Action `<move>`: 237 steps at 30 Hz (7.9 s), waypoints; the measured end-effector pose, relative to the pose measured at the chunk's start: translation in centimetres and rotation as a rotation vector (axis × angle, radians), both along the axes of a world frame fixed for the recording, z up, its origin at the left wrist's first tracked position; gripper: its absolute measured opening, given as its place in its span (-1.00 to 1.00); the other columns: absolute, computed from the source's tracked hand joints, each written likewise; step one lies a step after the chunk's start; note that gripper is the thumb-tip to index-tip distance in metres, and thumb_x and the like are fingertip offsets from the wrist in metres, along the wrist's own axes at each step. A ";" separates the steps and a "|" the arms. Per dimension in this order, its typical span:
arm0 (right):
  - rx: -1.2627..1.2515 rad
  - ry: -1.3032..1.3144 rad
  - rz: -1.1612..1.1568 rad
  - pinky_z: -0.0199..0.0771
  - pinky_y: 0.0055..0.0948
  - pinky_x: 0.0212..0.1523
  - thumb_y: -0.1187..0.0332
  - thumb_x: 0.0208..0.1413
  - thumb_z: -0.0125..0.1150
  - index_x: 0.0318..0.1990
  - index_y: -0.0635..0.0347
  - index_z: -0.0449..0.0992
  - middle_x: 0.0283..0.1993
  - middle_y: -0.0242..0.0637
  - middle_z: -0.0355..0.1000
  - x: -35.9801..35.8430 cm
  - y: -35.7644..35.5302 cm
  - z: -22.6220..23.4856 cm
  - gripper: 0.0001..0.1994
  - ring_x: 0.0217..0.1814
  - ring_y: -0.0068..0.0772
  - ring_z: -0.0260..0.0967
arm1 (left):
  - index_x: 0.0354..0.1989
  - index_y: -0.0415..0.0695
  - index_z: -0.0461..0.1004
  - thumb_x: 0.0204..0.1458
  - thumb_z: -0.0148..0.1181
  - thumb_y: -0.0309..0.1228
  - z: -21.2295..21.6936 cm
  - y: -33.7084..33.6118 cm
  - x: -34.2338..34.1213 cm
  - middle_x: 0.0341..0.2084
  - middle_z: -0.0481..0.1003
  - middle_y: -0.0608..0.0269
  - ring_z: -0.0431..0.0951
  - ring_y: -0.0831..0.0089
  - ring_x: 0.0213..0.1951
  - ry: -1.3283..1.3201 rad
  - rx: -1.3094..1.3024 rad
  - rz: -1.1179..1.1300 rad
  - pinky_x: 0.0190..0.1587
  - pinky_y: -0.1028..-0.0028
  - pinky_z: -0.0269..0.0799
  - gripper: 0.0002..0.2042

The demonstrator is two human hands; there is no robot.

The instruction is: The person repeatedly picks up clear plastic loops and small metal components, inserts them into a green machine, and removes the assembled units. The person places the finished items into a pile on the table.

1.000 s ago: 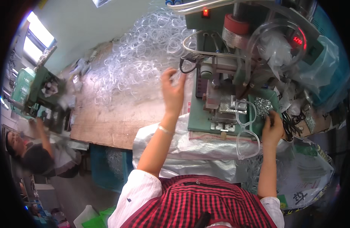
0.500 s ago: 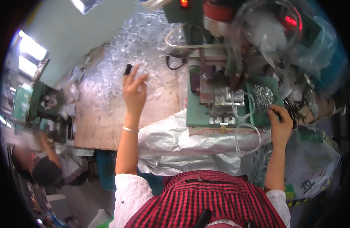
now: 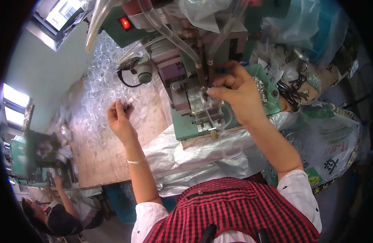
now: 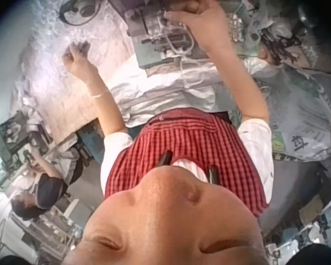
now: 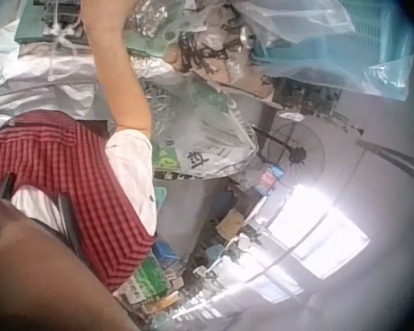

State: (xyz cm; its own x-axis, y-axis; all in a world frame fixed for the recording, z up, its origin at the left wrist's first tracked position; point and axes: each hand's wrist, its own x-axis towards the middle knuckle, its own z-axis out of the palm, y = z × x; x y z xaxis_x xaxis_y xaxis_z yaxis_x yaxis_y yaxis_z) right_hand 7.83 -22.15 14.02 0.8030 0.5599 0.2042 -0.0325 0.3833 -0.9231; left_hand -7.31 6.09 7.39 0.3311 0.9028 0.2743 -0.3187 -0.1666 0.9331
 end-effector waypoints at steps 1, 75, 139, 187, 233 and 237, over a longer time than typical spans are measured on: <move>0.035 0.041 -0.019 0.44 -0.58 -0.18 0.63 -0.09 0.33 0.12 0.31 0.34 -0.32 -0.28 0.53 -0.4 0.3 -0.1 -0.45 -0.23 -0.56 0.44 | -0.16 -0.29 0.41 0.26 0.08 -0.43 0.6 -0.2 0.6 -0.36 0.44 0.21 0.55 0.44 -0.34 -0.053 0.020 0.033 -0.22 0.46 0.64 -0.85; -0.805 -0.593 -0.646 0.38 -0.46 -0.04 0.57 0.01 0.26 -0.25 0.31 0.62 -0.26 -0.27 0.52 -0.9 -14.4 -7.0 -0.86 -0.17 -0.39 0.45 | -0.33 -0.14 0.63 -0.07 0.37 -0.34 -2.7 1.0 -0.3 -0.33 0.50 0.15 0.51 0.26 -0.22 0.806 0.674 0.012 -0.16 0.32 0.44 -0.83; -0.669 -0.565 -0.608 0.42 -0.44 -0.16 0.53 0.12 0.18 -0.17 0.31 0.56 -0.23 -0.19 0.52 1.8 -9.4 -7.9 -0.86 -0.19 -0.36 0.47 | -0.31 -0.20 0.65 -0.14 0.30 -0.72 8.0 -10.9 -8.1 -0.32 0.59 0.13 0.57 0.33 -0.22 0.464 0.596 0.047 -0.13 0.41 0.46 -0.79; -0.095 -0.068 -0.081 0.43 -0.51 -0.05 0.56 -0.02 0.25 0.13 0.30 0.39 -0.11 -0.22 0.53 -2.3 -1.2 1.4 -0.53 -0.06 -0.47 0.47 | -0.10 -0.30 0.39 0.23 0.05 -0.59 12.0 -11.0 2.7 -0.29 0.58 -0.06 0.64 0.24 -0.22 -0.420 0.610 -0.406 -0.11 0.32 0.60 -0.88; -0.769 -0.515 -0.714 0.39 -0.53 -0.07 0.59 0.05 0.22 -0.23 0.32 0.60 -0.26 -0.33 0.53 3.0 -17.0 -8.7 -0.87 -0.17 -0.48 0.45 | -0.24 -0.15 0.44 -0.07 0.22 -0.47 5.3 5.7 -4.2 -0.39 0.57 0.00 0.58 0.01 -0.27 1.344 0.956 -0.084 -0.21 0.12 0.47 -0.80; -0.684 -0.363 -0.648 0.38 -0.55 -0.04 0.62 0.03 0.22 -0.24 0.34 0.59 -0.24 -0.35 0.54 1.8 -16.7 -7.3 -0.87 -0.15 -0.53 0.43 | -0.28 -0.17 0.55 -0.07 0.31 -0.38 6.8 6.4 -4.1 -0.37 0.58 -0.02 0.58 0.02 -0.26 1.659 1.060 -0.289 -0.17 0.18 0.50 -0.80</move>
State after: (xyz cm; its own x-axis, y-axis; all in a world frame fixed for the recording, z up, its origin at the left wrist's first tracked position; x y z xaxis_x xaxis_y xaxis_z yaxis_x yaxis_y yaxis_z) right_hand 9.60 -38.87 6.70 0.9470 0.1260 0.2955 0.3212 -0.3878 -0.8640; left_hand -11.41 12.49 14.18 0.8604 0.4984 -0.1062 0.4853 -0.8650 -0.1274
